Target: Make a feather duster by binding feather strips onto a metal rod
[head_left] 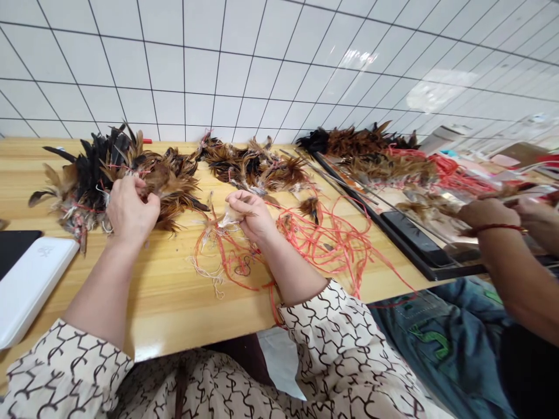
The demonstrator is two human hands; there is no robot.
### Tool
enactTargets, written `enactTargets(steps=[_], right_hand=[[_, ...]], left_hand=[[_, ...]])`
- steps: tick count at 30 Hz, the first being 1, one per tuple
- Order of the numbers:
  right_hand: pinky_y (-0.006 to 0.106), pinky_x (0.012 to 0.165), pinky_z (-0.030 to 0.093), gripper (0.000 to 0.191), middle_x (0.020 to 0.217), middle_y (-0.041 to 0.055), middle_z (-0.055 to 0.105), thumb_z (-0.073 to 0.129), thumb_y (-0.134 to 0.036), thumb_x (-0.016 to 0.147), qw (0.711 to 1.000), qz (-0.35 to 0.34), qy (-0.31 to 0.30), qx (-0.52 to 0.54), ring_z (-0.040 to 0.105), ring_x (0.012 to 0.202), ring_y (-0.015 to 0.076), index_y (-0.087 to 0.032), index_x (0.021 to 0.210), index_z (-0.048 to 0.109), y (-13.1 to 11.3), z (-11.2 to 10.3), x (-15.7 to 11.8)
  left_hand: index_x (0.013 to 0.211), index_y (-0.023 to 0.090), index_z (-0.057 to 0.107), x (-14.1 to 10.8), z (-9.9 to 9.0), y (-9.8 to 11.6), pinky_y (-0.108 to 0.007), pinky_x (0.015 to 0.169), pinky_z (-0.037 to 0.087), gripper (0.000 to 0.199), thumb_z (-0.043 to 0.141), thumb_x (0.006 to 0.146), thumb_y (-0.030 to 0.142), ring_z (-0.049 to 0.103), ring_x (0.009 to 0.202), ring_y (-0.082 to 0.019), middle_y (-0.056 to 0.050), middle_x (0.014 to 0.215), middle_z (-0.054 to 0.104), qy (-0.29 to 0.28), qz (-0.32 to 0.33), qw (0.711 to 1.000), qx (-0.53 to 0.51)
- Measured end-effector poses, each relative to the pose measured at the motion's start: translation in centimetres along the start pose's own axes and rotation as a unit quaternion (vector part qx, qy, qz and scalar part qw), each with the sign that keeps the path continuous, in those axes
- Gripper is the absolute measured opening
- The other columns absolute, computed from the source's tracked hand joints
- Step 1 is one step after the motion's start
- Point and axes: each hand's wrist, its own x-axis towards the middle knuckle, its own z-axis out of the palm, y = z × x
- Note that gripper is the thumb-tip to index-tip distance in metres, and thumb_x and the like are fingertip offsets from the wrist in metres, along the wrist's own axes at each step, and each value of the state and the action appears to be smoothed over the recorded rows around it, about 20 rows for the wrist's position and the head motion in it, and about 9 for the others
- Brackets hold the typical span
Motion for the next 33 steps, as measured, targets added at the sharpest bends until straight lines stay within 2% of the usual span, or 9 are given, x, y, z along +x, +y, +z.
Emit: enactTargets(steps=[2, 3, 5, 8, 11, 17, 26, 29, 33], right_hand=[[0.019, 0.04, 0.023, 0.034, 0.046, -0.0072, 0.045, 0.079, -0.037, 0.048, 0.999, -0.021, -0.001, -0.025, 0.031, 0.039, 0.0031, -0.016, 0.061, 0.055, 0.2, 0.2, -0.3], [0.02, 0.041, 0.024, 0.034, 0.047, -0.0068, 0.046, 0.078, -0.039, 0.049, 0.999, -0.033, -0.003, -0.039, 0.032, 0.041, 0.0036, -0.016, 0.062, 0.056, 0.3, 0.4, -0.4], [0.021, 0.044, 0.026, 0.035, 0.05, -0.0063, 0.046, 0.077, -0.043, 0.053, 0.996, -0.057, -0.006, -0.069, 0.034, 0.044, 0.0046, -0.016, 0.063, 0.055, 0.5, 0.6, -0.7], [0.022, 0.047, 0.029, 0.037, 0.053, -0.0059, 0.046, 0.074, -0.047, 0.058, 0.989, -0.091, -0.014, -0.112, 0.036, 0.048, 0.0058, -0.017, 0.065, 0.055, 0.6, 0.8, -1.2], [0.022, 0.051, 0.033, 0.036, 0.058, -0.0045, 0.048, 0.071, -0.049, 0.063, 0.981, -0.117, -0.024, -0.155, 0.04, 0.052, 0.007, -0.018, 0.067, 0.055, 0.7, 1.0, -1.5], [0.024, 0.055, 0.037, 0.037, 0.059, -0.004, 0.048, 0.067, -0.052, 0.067, 0.971, -0.139, -0.046, -0.188, 0.041, 0.054, 0.0077, -0.018, 0.067, 0.053, 0.9, 1.1, -1.4], [0.023, 0.053, 0.035, 0.035, 0.06, -0.0035, 0.049, 0.069, -0.05, 0.066, 0.972, -0.137, -0.031, -0.188, 0.042, 0.055, 0.0079, -0.018, 0.067, 0.055, 1.3, 0.9, -1.3], [0.022, 0.049, 0.033, 0.035, 0.058, -0.0041, 0.049, 0.071, -0.049, 0.063, 0.982, -0.109, -0.032, -0.154, 0.04, 0.051, 0.007, -0.018, 0.067, 0.055, 1.3, 1.0, -1.2], [0.021, 0.044, 0.027, 0.032, 0.05, -0.0074, 0.044, 0.071, -0.045, 0.063, 0.997, -0.054, -0.024, -0.05, 0.033, 0.044, 0.0049, -0.018, 0.072, 0.056, 1.0, 0.8, -0.8]], left_hand=[[0.077, 0.019, 0.056, -1.5, 0.4, 1.1, -0.032, 0.078, 0.042, 0.009, 0.053, 0.069, 0.019, 0.055, 0.077, -0.018, -0.005, 0.084, 0.058, 0.012, 0.081, 0.993, -0.089], [0.073, 0.019, 0.056, -2.4, 0.7, 1.7, -0.03, 0.071, 0.043, 0.006, 0.051, 0.07, 0.02, 0.054, 0.068, -0.016, -0.003, 0.075, 0.058, 0.003, 0.083, 0.986, -0.148], [0.068, 0.018, 0.058, -4.2, 1.6, 2.7, -0.027, 0.063, 0.042, 0.013, 0.051, 0.072, 0.027, 0.052, 0.06, -0.013, 0.0, 0.063, 0.057, -0.129, 0.073, 0.957, -0.25], [0.065, 0.016, 0.06, -5.8, 2.7, 3.6, -0.025, 0.056, 0.043, 0.021, 0.057, 0.069, 0.036, 0.053, 0.052, -0.012, 0.001, 0.055, 0.058, -0.311, -0.019, 0.882, -0.354], [0.063, 0.015, 0.061, -5.9, 2.9, 3.8, -0.024, 0.051, 0.043, 0.024, 0.065, 0.063, 0.039, 0.052, 0.046, -0.01, 0.0, 0.053, 0.06, -0.395, -0.134, 0.81, -0.413], [0.055, 0.013, 0.062, -5.0, 2.5, 3.5, -0.022, 0.045, 0.037, 0.018, 0.072, 0.051, 0.027, 0.044, 0.039, -0.007, 0.001, 0.047, 0.056, -0.411, -0.183, 0.783, -0.43], [0.048, 0.015, 0.063, -4.9, 2.8, 3.0, -0.023, 0.048, 0.036, 0.006, 0.063, 0.051, 0.019, 0.044, 0.04, -0.007, 0.002, 0.039, 0.053, -0.407, -0.115, 0.819, -0.388], [0.048, 0.015, 0.063, -4.7, 2.7, 3.0, -0.023, 0.048, 0.036, 0.005, 0.064, 0.05, 0.019, 0.044, 0.039, -0.007, 0.002, 0.039, 0.054, -0.404, -0.118, 0.82, -0.387], [0.048, 0.014, 0.062, -4.3, 2.4, 3.2, -0.024, 0.047, 0.04, 0.009, 0.068, 0.045, 0.021, 0.047, 0.039, -0.008, 0.001, 0.042, 0.057, -0.368, -0.184, 0.802, -0.434]])
